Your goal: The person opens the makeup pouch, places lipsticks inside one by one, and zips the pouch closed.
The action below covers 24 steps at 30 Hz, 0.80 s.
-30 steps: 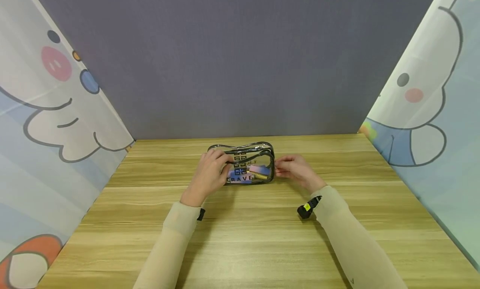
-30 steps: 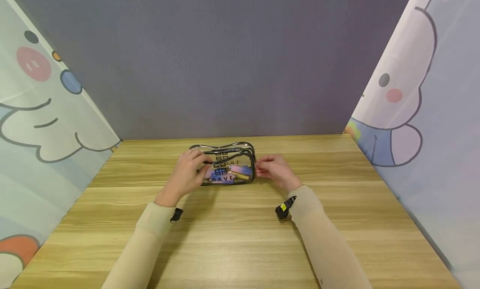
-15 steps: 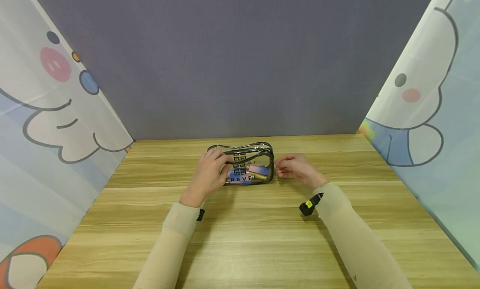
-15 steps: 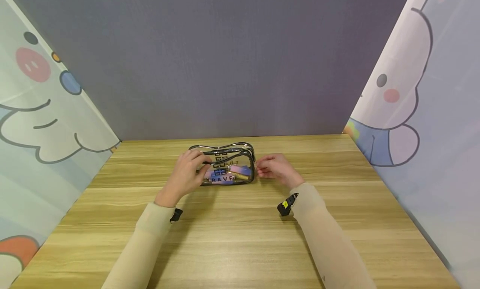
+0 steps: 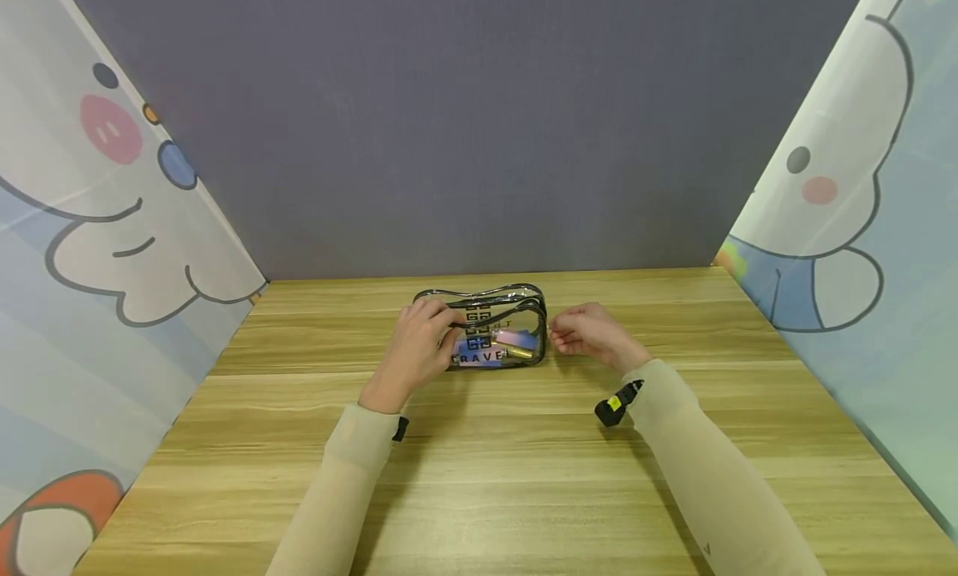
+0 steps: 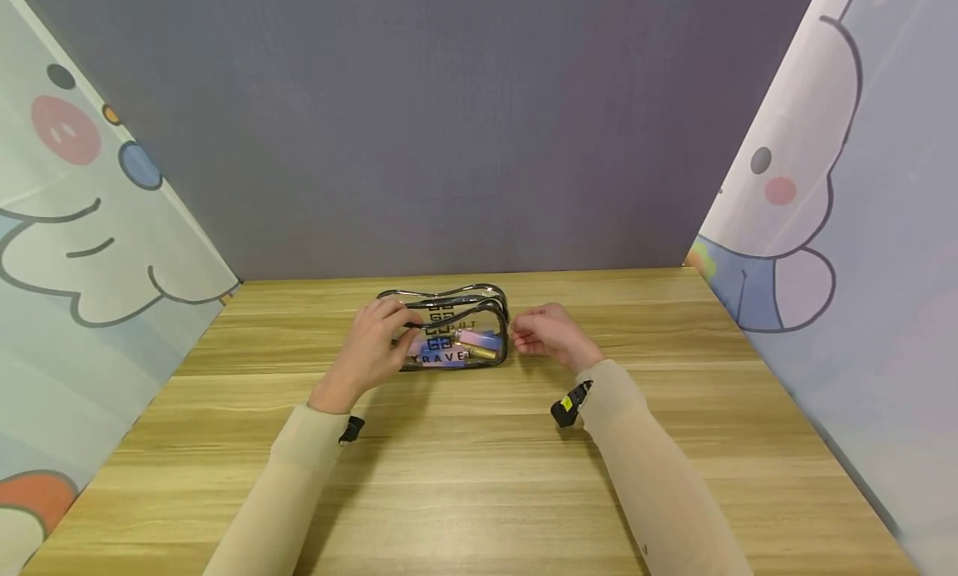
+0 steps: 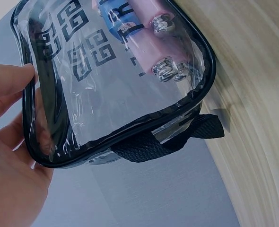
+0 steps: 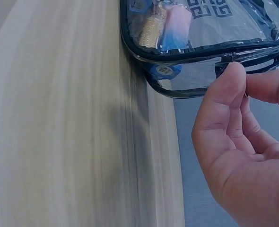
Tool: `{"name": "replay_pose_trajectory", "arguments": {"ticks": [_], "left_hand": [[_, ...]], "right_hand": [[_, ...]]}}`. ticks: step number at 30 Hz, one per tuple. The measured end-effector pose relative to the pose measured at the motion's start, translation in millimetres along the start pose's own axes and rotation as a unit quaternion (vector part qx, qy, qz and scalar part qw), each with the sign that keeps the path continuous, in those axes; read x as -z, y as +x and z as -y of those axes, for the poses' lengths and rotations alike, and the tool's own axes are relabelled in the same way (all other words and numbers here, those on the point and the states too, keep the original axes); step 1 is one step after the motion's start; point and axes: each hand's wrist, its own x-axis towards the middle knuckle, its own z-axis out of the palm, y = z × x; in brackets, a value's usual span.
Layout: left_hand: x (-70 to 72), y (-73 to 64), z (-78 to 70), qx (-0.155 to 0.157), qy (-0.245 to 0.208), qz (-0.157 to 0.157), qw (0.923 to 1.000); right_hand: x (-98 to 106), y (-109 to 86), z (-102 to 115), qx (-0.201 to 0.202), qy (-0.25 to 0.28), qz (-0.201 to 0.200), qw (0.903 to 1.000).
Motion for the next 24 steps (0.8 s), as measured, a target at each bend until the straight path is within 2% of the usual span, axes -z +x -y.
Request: {"name": "replay_pose_trajectory", "arguments": {"ticks": [14,24], "left_hand": [[-0.7,0.1,1.1,0.003,-0.001,0.008,1.0000],[-0.3,0.1,0.6,0.007,-0.006,0.009,0.9999]], "right_hand": [[-1,-5.3,13,0.001,-0.010,0.000,1.0000],[0,-6.8,19,0.019,-0.022,0.000,0.9996]]}}
